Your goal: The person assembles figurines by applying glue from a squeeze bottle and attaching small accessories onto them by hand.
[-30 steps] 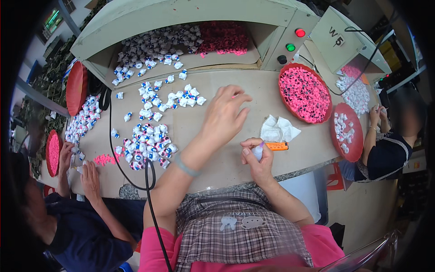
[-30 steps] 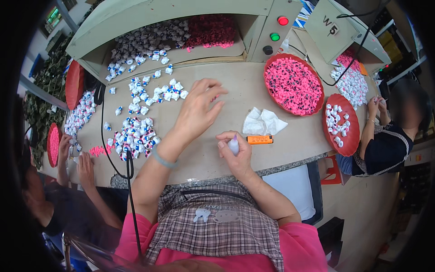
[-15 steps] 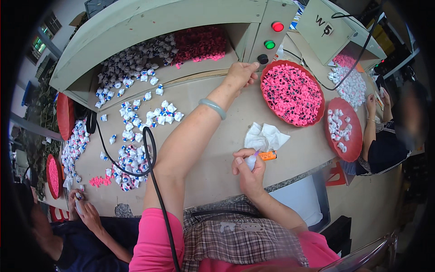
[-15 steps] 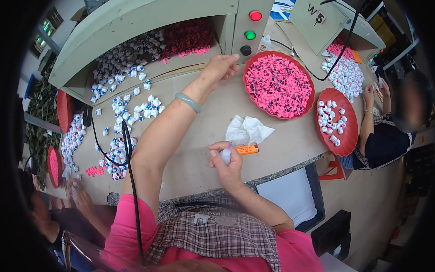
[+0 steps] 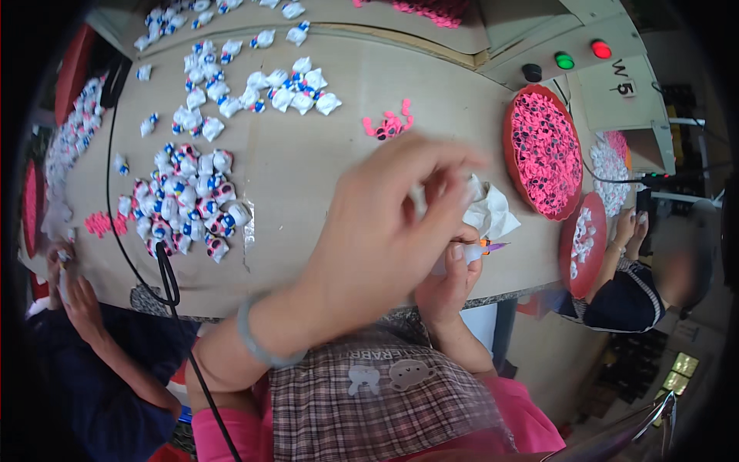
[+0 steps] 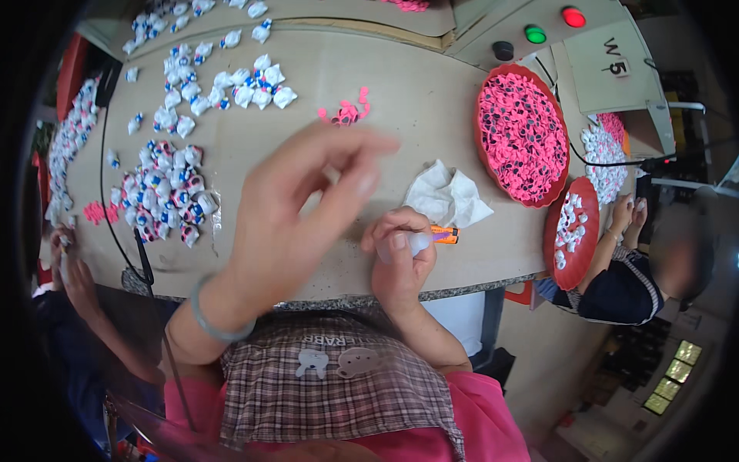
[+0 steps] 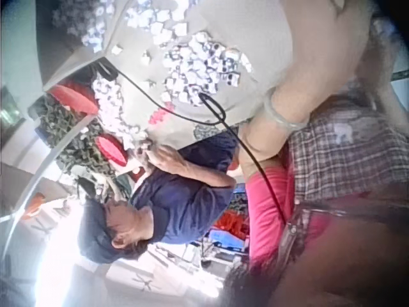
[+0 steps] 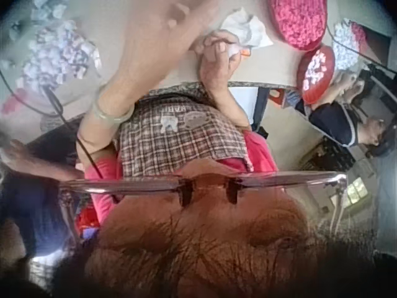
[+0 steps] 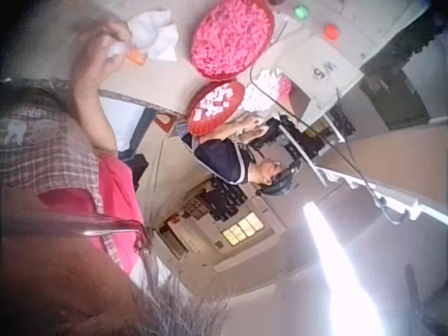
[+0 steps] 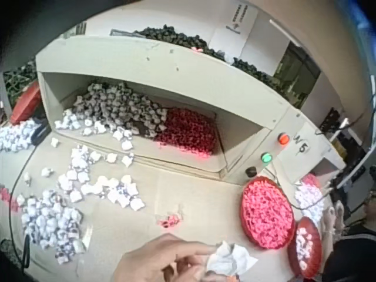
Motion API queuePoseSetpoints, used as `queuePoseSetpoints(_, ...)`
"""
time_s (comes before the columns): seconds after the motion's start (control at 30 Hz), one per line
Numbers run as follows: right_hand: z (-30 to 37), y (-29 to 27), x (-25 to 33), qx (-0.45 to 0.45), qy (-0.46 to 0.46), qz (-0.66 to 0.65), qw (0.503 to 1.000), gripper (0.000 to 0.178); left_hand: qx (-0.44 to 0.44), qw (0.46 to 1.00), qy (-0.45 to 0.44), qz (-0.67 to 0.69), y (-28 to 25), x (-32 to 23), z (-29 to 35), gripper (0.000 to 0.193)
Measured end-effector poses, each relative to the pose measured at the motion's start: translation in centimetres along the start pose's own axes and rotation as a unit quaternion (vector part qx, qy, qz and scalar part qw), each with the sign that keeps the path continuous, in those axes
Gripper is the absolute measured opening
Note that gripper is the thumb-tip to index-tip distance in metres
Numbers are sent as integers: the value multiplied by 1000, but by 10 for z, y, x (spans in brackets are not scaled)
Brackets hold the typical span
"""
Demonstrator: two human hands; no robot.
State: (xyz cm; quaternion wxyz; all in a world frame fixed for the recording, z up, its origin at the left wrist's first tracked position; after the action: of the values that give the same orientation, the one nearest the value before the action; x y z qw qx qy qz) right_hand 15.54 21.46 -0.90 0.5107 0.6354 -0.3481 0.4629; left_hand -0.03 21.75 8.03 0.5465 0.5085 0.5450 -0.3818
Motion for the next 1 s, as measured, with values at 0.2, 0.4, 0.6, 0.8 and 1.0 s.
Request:
queuePoseSetpoints(0.2,-6,49,3,105,-44,100,988,41,30,998,-45,16,-30,48,79,37)
queuePoseSetpoints(0.4,15,91,-26,228,72,262,935,70,82,993,-59,63,-45,68,98,38)
queuePoseSetpoints(0.6,-1,117,-15,289,108,258,916,86,17,999,-42,24,-88,59,102,40)
queuePoseSetpoints(0.8,-111,22,75,34,-119,449,885,38,7,996,-86,-40,-99,62,95,37)
queuePoseSetpoints(1.0,-181,-43,75,-61,-98,417,902,41,55,991,-102,-60,-97,72,92,38)
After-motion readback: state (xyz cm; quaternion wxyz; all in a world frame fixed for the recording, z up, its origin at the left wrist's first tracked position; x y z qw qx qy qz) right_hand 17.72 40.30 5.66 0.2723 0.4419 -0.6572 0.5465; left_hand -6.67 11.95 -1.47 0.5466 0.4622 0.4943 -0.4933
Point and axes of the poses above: each hand's wrist, its own z-axis away from the middle knuckle, its own y-axis out of the palm, x = y × z, the point moved 9 cm from there along -z, towards the middle knuckle, and after that the axes turned 3 degrees about z, right-handed, at the moved point
